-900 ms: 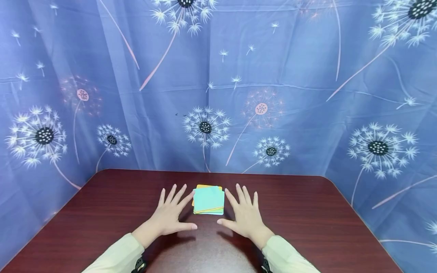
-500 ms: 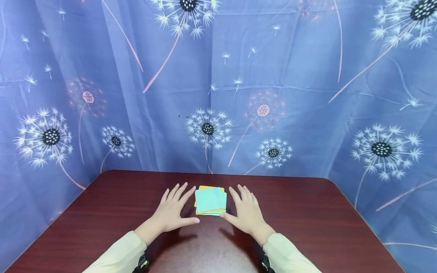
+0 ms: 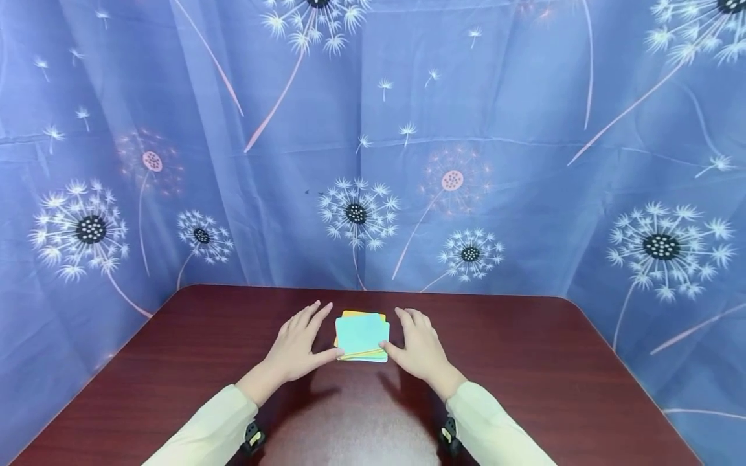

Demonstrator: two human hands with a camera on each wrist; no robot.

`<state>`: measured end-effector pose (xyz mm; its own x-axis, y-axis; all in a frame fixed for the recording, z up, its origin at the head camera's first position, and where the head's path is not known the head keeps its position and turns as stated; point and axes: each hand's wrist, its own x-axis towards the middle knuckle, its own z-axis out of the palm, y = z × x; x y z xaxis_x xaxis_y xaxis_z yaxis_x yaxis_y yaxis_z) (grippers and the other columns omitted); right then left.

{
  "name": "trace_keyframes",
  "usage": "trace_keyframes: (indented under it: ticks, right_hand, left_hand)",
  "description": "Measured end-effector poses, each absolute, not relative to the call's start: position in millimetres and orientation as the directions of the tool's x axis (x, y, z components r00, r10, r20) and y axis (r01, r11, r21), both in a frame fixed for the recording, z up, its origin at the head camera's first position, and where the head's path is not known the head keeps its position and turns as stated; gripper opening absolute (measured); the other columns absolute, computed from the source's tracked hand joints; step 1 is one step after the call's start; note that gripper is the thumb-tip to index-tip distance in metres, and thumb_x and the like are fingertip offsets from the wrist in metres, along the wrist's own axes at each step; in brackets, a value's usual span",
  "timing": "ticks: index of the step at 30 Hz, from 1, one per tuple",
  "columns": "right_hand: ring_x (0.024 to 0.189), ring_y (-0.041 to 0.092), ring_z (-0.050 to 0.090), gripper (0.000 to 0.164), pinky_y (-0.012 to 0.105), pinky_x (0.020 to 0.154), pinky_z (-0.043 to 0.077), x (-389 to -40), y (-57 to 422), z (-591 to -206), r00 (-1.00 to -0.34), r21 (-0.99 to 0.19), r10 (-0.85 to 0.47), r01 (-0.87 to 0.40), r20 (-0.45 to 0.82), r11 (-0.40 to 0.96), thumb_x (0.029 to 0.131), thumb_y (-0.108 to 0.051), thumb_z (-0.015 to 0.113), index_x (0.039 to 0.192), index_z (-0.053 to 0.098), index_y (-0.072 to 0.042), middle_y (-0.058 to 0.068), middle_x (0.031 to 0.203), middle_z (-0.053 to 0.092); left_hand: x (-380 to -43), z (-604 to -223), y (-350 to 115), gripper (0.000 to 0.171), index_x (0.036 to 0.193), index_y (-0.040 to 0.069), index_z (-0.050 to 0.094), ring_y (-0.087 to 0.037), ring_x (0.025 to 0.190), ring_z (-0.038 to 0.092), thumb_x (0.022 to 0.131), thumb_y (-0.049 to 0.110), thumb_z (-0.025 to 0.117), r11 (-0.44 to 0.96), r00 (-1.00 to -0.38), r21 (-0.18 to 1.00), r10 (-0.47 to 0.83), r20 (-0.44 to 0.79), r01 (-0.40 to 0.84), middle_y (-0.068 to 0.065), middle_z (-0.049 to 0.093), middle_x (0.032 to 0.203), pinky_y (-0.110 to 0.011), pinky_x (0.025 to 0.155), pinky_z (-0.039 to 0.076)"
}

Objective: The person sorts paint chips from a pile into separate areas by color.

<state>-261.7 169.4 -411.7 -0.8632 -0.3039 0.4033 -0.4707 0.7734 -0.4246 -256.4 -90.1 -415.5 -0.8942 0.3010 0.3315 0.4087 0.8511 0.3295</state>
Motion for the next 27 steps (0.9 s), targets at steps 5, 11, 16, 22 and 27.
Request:
trace_keyframes:
  ticks: [5, 11, 16, 22, 27]
  right_hand:
    - [0.125, 0.043, 0.04, 0.066, 0.059, 0.097, 0.039, -268, 168, -404, -0.893, -0.502, -0.282, -0.433, 0.35, 0.749, 0.087, -0.029, 0.067, 0.138, 0.042, 0.004, 0.025, 0.135, 0.045]
    - [0.124, 0.041, 0.043, 0.059, 0.057, 0.098, 0.04, -274, 165, -400, -0.918, -0.595, -0.215, -0.381, 0.333, 0.708, 0.089, -0.025, 0.064, 0.135, 0.045, 0.006, 0.026, 0.132, 0.049]
    - [0.113, 0.039, 0.055, 0.049, 0.053, 0.094, 0.044, -278, 161, -397, -0.943, -0.676, -0.111, -0.305, 0.315, 0.671, 0.09, -0.021, 0.064, 0.128, 0.052, 0.007, 0.025, 0.119, 0.059]
    - [0.109, 0.037, 0.058, 0.045, 0.052, 0.091, 0.046, -280, 156, -396, -0.97, -0.75, -0.055, -0.218, 0.236, 0.625, 0.092, -0.023, 0.06, 0.127, 0.053, 0.006, 0.024, 0.116, 0.061]
    - [0.107, 0.035, 0.059, 0.044, 0.049, 0.089, 0.048, -280, 152, -395, -0.979, -0.785, -0.027, -0.177, 0.2, 0.594, 0.095, -0.026, 0.056, 0.125, 0.056, 0.005, 0.022, 0.115, 0.063]
  left_hand:
    - [-260, -414, -90, 0.078, 0.149, 0.017, 0.031, -0.037, 0.135, 0.034, 0.086, 0.054, 0.058, 0.827, -0.879, 0.356, 0.304, 0.368, 0.435, -0.016, 0.032, 0.151, -0.06, 0.102, 0.034]
    - [-261, -415, -86, 0.072, 0.148, 0.01, 0.032, -0.037, 0.133, 0.036, 0.091, 0.046, 0.057, 0.804, -0.888, 0.422, 0.264, 0.376, 0.418, -0.016, 0.035, 0.149, -0.06, 0.099, 0.036]
    - [-260, -413, -84, 0.07, 0.146, 0.005, 0.034, -0.037, 0.131, 0.039, 0.092, 0.042, 0.057, 0.766, -0.909, 0.521, 0.197, 0.368, 0.377, -0.016, 0.04, 0.146, -0.06, 0.099, 0.037]
    - [-265, -412, -84, 0.063, 0.143, 0.004, 0.038, -0.036, 0.128, 0.044, 0.093, 0.038, 0.057, 0.691, -0.93, 0.643, 0.12, 0.348, 0.33, -0.017, 0.045, 0.14, -0.057, 0.098, 0.04]
    - [-271, -413, -83, 0.055, 0.137, 0.002, 0.043, -0.035, 0.122, 0.049, 0.095, 0.033, 0.056, 0.598, -0.945, 0.744, 0.076, 0.318, 0.298, -0.016, 0.05, 0.134, -0.052, 0.096, 0.043]
